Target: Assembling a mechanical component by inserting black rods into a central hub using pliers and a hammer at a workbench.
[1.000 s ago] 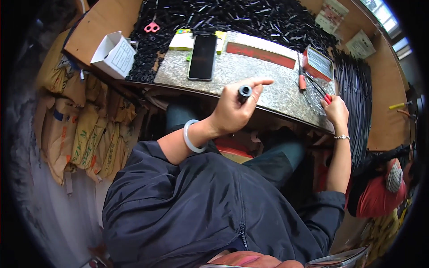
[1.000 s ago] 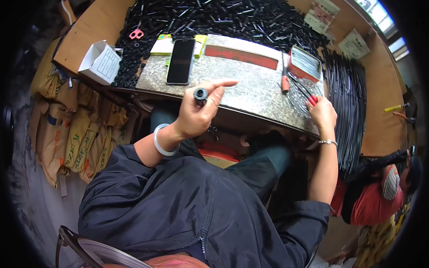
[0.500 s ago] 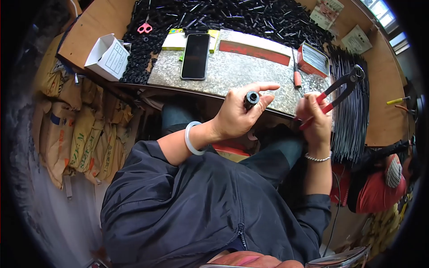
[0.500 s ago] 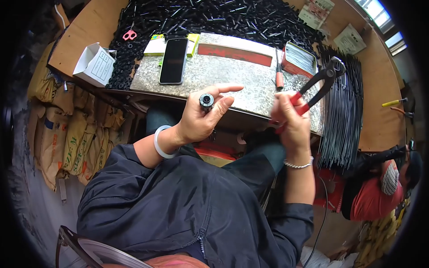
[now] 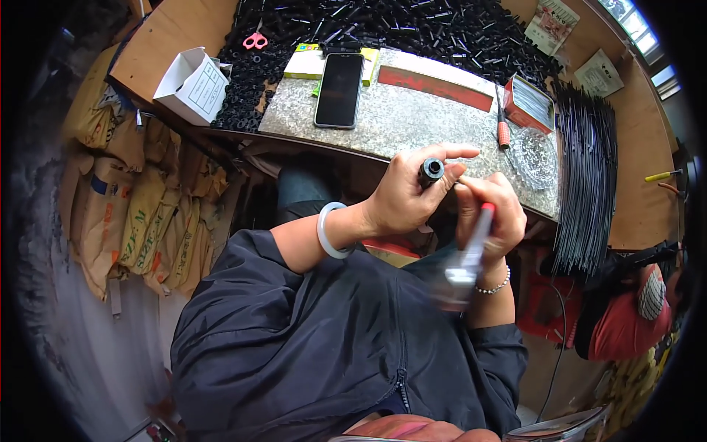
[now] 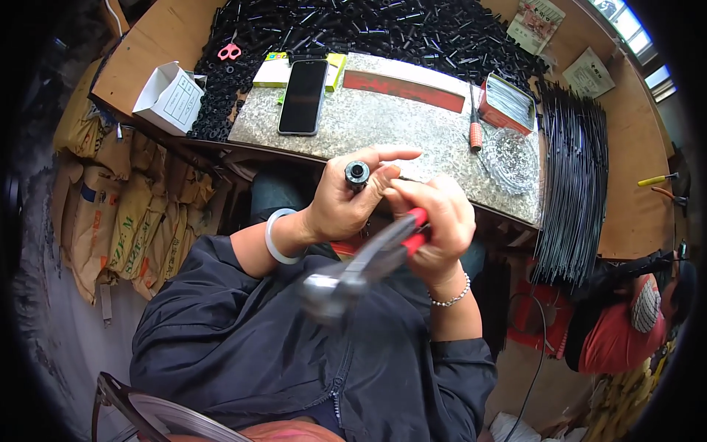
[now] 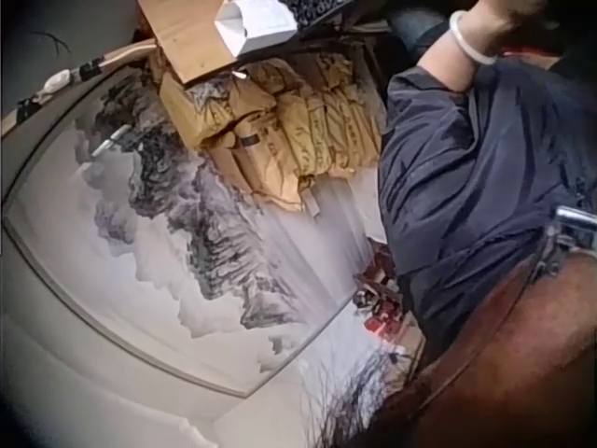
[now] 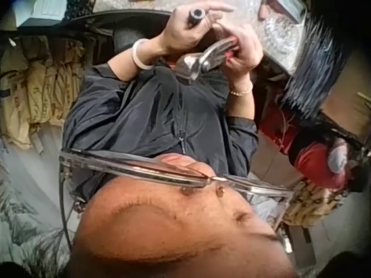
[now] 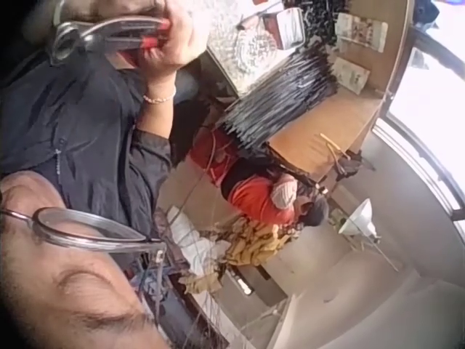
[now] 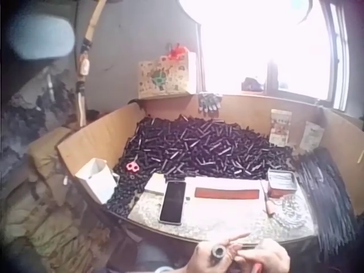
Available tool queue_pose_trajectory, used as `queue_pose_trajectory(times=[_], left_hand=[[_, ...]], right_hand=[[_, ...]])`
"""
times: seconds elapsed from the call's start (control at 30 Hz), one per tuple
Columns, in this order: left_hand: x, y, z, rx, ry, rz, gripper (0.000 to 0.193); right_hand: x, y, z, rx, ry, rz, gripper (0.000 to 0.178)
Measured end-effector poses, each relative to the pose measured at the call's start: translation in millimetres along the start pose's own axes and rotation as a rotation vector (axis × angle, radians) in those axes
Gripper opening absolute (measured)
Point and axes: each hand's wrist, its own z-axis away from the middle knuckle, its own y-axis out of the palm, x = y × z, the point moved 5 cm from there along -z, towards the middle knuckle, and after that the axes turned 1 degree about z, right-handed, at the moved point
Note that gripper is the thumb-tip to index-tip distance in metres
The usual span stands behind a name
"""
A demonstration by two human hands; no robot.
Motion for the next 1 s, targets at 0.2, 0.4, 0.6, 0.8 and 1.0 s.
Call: queue_pose_trajectory(times=[0.2, 0.4, 0.6, 0.8, 1.0], left_hand=[[-2, 0, 2, -0.023, 0.128, -0.028, 0.037], [2, 2, 4, -0.015, 0.148, 0.021, 0.041], [6, 3, 5, -0.010, 0.115, 0.062, 0.041], [2, 4, 2, -0.007, 0.163, -0.026, 0.045], [3, -4, 2, -0.031, 0.138, 0.081, 0.056]], right_hand=[[12, 9, -6, 0.058, -0.188, 0.104, 0.026], [12, 12, -5, 0.043, -0.193, 0.109, 0.026], [11, 14, -3, 0.030, -0.211, 0.095, 0.024], [8, 13, -5, -0.011, -0.268, 0.071, 0.025], [-18, 9, -20, 0.194, 0.274, -0.065, 0.025]])
